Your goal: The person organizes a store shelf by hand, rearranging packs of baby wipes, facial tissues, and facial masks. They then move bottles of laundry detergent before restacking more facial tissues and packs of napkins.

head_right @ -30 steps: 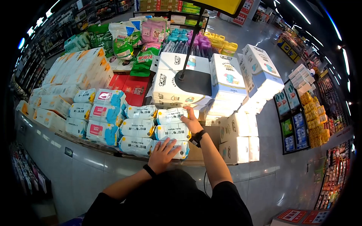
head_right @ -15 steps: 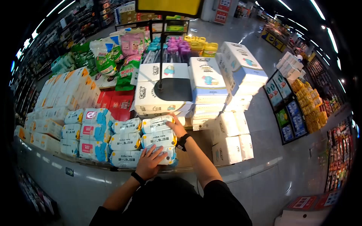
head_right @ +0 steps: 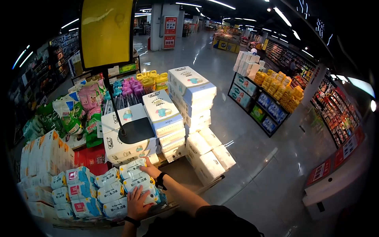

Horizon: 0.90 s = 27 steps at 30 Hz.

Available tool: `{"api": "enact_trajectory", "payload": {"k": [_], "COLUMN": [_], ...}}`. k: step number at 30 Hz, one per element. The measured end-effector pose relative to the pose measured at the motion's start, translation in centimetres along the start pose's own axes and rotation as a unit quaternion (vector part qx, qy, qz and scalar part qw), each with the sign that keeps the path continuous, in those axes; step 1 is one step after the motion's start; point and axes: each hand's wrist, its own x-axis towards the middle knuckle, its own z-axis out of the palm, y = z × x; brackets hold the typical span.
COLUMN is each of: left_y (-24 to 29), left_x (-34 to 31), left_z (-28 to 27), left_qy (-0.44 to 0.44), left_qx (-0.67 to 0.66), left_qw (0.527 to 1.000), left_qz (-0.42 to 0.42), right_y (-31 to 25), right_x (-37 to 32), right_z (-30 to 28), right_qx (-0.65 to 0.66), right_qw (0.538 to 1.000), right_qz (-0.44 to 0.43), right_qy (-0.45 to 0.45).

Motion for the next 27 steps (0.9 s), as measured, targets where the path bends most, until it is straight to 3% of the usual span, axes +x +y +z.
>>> {"api": "enact_trajectory", "payload": {"k": [5, 8, 9, 12, 14, 15, 16, 18, 21, 24, 27], "left_y": [-0.6, -0.3, -0.2, 0.3, 0.0, -0.5, -0.9, -1.5, -1.9, -2.8, -4.0], "left_x": [0.0, -0.1, -0.3, 0.4, 0.5, 1.1, 1.3, 1.9, 2.4, 1.9, 0.9], "left_z": [0.5, 0.6, 0.3, -0.3, -0.6, -1.1, -1.4, -1.6, -0.9, -0.2, -0.8], "left_qy": [-0.008, -0.015, -0.021, -0.012, 0.022, -0.006, -0.030, -0.066, -0.086, -0.081, -0.066], "left_qx": [0.015, 0.026, 0.028, -0.004, -0.092, -0.052, -0.008, 0.074, 0.076, 0.074, 0.033], "left_qw": [1.000, 0.999, 0.999, 0.999, 0.993, 0.996, 0.998, 0.995, 0.993, 0.993, 0.996], "left_qz": [0.023, 0.028, 0.027, 0.048, 0.072, 0.078, 0.061, 0.023, 0.012, 0.034, 0.056], "right_y": [-3.2, -2.1, -2.2, -2.0, -3.4, -3.9, -5.3, -2.0, -1.2, -1.6, -3.0], "right_x": [-1.7, -4.4, -6.2, -11.7, -13.2, -14.4, -15.9, -15.3, -15.1, -16.0, -17.4], "right_z": [1.3, -0.7, -1.4, -1.5, 0.7, 2.0, 4.5, 6.1, 6.4, 6.4, 6.8], "right_qx": [-0.007, -0.045, -0.032, -0.168, -0.322, -0.399, -0.401, -0.519, -0.483, -0.459, -0.493], "right_qw": [0.999, 0.999, 0.999, 0.983, 0.937, 0.904, 0.909, 0.831, 0.845, 0.869, 0.848], "right_qz": [0.054, -0.030, -0.010, -0.074, -0.135, -0.155, -0.107, -0.187, -0.199, -0.154, -0.153], "right_qy": [0.003, 0.001, 0.001, -0.006, -0.006, -0.006, 0.021, 0.077, 0.114, 0.107, 0.124]}}
